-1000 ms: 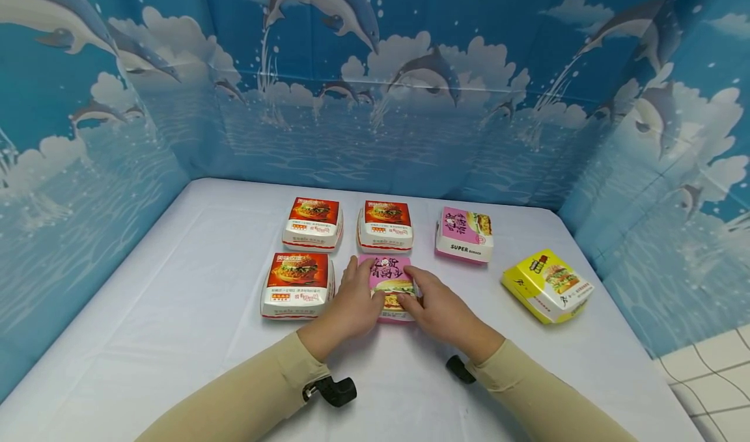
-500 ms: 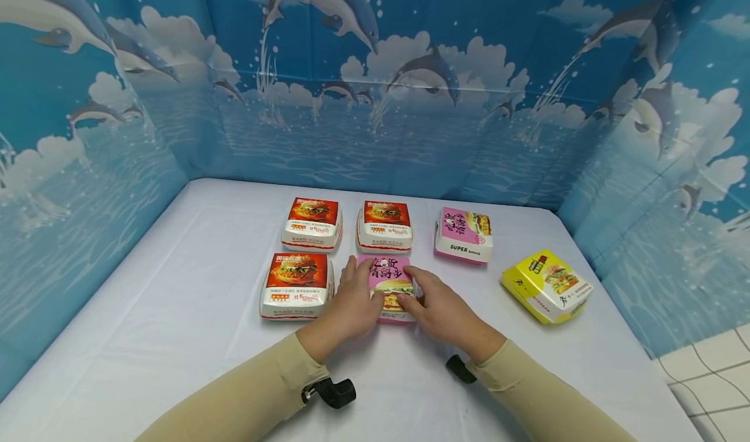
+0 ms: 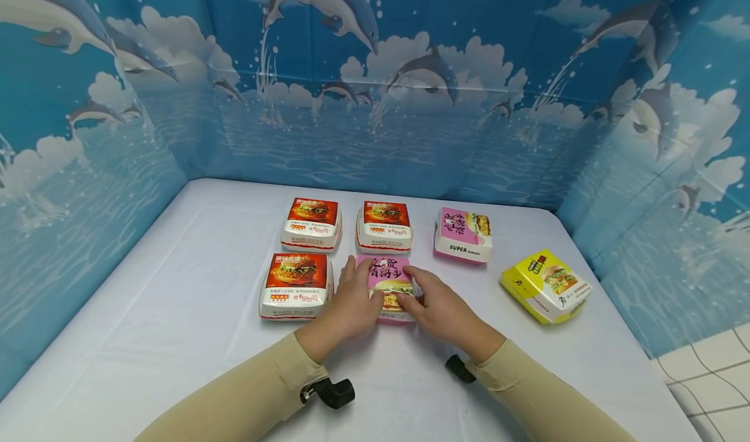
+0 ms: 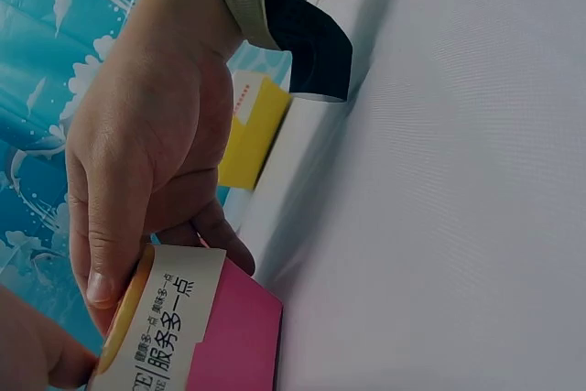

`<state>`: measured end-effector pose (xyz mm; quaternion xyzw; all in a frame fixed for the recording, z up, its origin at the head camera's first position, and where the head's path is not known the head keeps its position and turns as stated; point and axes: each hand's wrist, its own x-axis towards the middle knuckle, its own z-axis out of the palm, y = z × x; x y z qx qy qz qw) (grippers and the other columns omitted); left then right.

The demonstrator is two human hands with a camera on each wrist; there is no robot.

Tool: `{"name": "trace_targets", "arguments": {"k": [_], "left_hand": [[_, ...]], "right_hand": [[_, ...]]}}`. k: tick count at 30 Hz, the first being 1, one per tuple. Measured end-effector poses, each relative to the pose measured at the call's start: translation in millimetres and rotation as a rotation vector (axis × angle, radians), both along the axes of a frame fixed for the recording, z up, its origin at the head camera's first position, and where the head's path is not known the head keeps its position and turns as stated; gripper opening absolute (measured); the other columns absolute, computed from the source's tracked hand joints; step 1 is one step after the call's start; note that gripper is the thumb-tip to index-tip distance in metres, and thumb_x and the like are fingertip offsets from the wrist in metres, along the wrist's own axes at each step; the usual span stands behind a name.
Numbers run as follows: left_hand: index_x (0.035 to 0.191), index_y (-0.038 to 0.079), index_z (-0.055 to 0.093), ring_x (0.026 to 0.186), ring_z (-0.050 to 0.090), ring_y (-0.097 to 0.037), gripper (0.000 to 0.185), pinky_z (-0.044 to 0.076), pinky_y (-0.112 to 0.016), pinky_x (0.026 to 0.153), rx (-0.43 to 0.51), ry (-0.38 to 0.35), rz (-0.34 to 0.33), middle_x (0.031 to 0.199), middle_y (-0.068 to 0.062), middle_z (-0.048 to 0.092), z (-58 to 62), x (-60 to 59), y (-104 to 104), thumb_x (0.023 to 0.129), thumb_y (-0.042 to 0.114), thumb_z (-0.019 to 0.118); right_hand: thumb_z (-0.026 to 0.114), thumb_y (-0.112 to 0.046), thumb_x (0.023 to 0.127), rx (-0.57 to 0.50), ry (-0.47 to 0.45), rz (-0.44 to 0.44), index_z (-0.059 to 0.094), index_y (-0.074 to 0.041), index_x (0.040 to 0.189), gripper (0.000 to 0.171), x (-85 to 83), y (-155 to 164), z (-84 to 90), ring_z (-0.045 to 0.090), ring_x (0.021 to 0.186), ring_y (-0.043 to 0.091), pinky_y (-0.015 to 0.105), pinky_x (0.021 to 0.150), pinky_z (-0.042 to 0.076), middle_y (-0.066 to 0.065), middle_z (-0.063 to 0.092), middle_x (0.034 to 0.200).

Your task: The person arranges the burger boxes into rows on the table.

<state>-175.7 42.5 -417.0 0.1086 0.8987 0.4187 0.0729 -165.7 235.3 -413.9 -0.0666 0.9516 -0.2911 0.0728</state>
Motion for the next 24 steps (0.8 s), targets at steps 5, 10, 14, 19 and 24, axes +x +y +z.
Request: {"name": "trace_targets", "arguments": {"k": [5, 10, 14, 19, 24], "left_hand": [[0.164, 0.008, 0.033, 0.162, 0.01, -0.046, 0.066, 0.018, -0.064, 0.129, -0.009, 0.002, -0.005, 0.175, -0.027, 0.006, 2.0, 0.9, -0.1, 0.105, 0.027, 0.056], [0.163, 0.009, 0.033, 0.162, 0.01, -0.046, 0.065, 0.019, -0.063, 0.129, -0.022, 0.004, -0.009, 0.175, -0.027, 0.007, 2.6, 1.1, -0.4, 0.105, 0.027, 0.056], [0.163, 0.008, 0.035, 0.163, 0.01, -0.046, 0.065, 0.019, -0.063, 0.129, -0.018, 0.008, -0.01, 0.175, -0.027, 0.007, 3.0, 1.1, -0.7, 0.105, 0.027, 0.057], [0.162, 0.008, 0.036, 0.162, 0.009, -0.047, 0.064, 0.018, -0.063, 0.129, -0.017, 0.014, -0.012, 0.175, -0.027, 0.007, 3.9, 1.6, -0.7, 0.105, 0.026, 0.057], [0.164, 0.009, 0.034, 0.162, 0.008, -0.048, 0.065, 0.017, -0.064, 0.129, -0.032, 0.016, -0.02, 0.176, -0.026, 0.004, 5.9, 3.3, -0.1, 0.105, 0.026, 0.057]], "right_hand": [[0.068, -0.038, 0.103, 0.0, 0.002, 0.003, 0.038, -0.017, 0.163, 0.071, 0.6, 0.1, 0.6, 0.063, 0.109, 0.022, 0.048, 0.103, 0.058, 0.011, 0.048, 0.161], [0.068, -0.038, 0.103, 0.004, 0.004, 0.007, 0.038, -0.018, 0.163, 0.07, 1.1, 1.0, 0.6, 0.064, 0.109, 0.021, 0.048, 0.102, 0.058, 0.011, 0.047, 0.162], [0.068, -0.039, 0.103, 0.006, 0.007, 0.006, 0.038, -0.019, 0.163, 0.071, 1.9, 1.8, 1.6, 0.064, 0.109, 0.021, 0.048, 0.102, 0.058, 0.01, 0.047, 0.162], [0.069, -0.038, 0.102, 0.006, 0.015, 0.012, 0.039, -0.019, 0.163, 0.07, 2.9, 3.2, 3.1, 0.064, 0.107, 0.021, 0.046, 0.1, 0.059, 0.009, 0.047, 0.162], [0.069, -0.038, 0.102, 0.0, 0.015, 0.011, 0.039, -0.019, 0.163, 0.07, 4.1, 5.7, 4.4, 0.065, 0.104, 0.019, 0.044, 0.096, 0.061, 0.01, 0.047, 0.162]]}}
